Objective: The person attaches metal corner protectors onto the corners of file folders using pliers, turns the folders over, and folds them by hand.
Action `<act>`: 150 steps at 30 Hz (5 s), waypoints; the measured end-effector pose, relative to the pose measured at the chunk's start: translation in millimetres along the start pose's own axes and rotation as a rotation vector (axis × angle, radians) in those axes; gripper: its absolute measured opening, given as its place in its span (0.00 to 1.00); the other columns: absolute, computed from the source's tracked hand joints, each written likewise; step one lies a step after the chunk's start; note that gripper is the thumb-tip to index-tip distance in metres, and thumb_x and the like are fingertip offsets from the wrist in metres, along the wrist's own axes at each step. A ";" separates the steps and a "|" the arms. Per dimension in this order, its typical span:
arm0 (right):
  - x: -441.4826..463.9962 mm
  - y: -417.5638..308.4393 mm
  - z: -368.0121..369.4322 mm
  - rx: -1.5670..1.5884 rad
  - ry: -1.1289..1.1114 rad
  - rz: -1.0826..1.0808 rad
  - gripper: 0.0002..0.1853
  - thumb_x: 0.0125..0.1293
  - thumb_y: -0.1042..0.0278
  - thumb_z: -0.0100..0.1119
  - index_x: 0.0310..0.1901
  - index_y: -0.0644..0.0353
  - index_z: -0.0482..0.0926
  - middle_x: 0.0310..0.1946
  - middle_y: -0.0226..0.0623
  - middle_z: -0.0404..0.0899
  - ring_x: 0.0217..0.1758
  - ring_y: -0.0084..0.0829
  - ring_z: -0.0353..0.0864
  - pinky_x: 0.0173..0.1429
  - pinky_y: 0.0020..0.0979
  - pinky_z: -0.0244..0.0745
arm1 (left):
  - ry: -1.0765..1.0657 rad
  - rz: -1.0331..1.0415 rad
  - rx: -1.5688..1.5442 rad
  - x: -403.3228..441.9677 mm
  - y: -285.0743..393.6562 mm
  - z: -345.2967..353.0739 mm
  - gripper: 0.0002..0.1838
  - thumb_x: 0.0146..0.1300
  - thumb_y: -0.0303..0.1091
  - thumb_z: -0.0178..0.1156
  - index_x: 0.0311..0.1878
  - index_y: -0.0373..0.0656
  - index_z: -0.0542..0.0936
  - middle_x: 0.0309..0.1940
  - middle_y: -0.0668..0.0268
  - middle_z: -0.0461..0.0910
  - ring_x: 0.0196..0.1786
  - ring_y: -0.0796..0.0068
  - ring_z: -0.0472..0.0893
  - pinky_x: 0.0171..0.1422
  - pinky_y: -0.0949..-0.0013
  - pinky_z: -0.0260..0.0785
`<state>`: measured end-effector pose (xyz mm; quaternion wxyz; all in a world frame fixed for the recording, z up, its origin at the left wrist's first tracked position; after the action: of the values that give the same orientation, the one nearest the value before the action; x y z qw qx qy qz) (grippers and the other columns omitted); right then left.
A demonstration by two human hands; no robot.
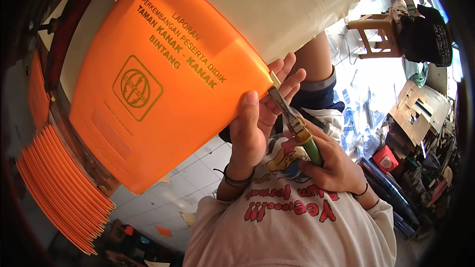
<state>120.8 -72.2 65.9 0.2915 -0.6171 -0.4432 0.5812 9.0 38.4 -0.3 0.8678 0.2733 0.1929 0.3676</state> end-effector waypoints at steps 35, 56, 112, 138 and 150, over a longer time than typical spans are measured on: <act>12.4 -4.2 -0.1 -0.134 0.158 0.181 0.12 0.67 0.68 0.61 0.44 0.66 0.71 0.26 0.54 0.77 0.35 0.59 0.79 0.39 0.46 0.72 | 0.002 0.006 0.031 1.8 -1.7 -0.6 0.32 0.79 0.50 0.33 0.72 0.30 0.61 0.71 0.36 0.62 0.71 0.46 0.69 0.77 0.50 0.61; -8.1 5.5 -21.0 0.024 -0.090 0.121 0.23 0.53 0.87 0.49 0.50 0.67 0.81 0.72 0.52 0.65 0.70 0.45 0.73 0.68 0.36 0.69 | 0.004 0.020 0.115 -0.5 10.0 5.3 0.33 0.79 0.52 0.32 0.70 0.30 0.62 0.66 0.37 0.69 0.66 0.47 0.75 0.71 0.51 0.67; 92.5 17.5 -76.7 0.438 0.312 -0.262 0.20 0.65 0.76 0.66 0.26 0.53 0.61 0.24 0.20 0.66 0.26 0.11 0.63 0.29 0.18 0.60 | -0.194 0.385 1.357 -99.4 -8.5 -8.1 0.13 0.64 0.32 0.64 0.48 0.35 0.83 0.46 0.60 0.86 0.49 0.63 0.85 0.55 0.62 0.76; 42.3 48.7 -58.8 0.244 0.729 -0.386 0.18 0.67 0.73 0.66 0.30 0.53 0.63 0.28 0.25 0.69 0.28 0.15 0.67 0.32 0.20 0.63 | -0.031 -0.438 0.571 -71.2 54.2 -32.5 0.28 0.79 0.46 0.41 0.36 0.29 0.80 0.29 0.51 0.86 0.28 0.67 0.85 0.38 0.72 0.75; 62.9 15.6 -57.6 0.112 0.565 -0.313 0.13 0.67 0.75 0.62 0.30 0.58 0.66 0.29 0.26 0.74 0.33 0.17 0.70 0.40 0.21 0.67 | 0.362 -0.052 0.680 -75.9 56.5 -33.4 0.33 0.79 0.51 0.41 0.29 0.30 0.78 0.21 0.53 0.81 0.15 0.65 0.80 0.23 0.67 0.76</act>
<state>175.9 -14.3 32.3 0.5225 -0.6613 -0.4015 0.3584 -88.7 25.9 18.7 0.6887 0.4712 0.4606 0.3026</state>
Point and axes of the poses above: each hand's wrist, its own x-axis towards the middle knuckle, its own z-axis out of the palm, y = z × x, the point moved 2 cm from there along x, towards the middle knuckle
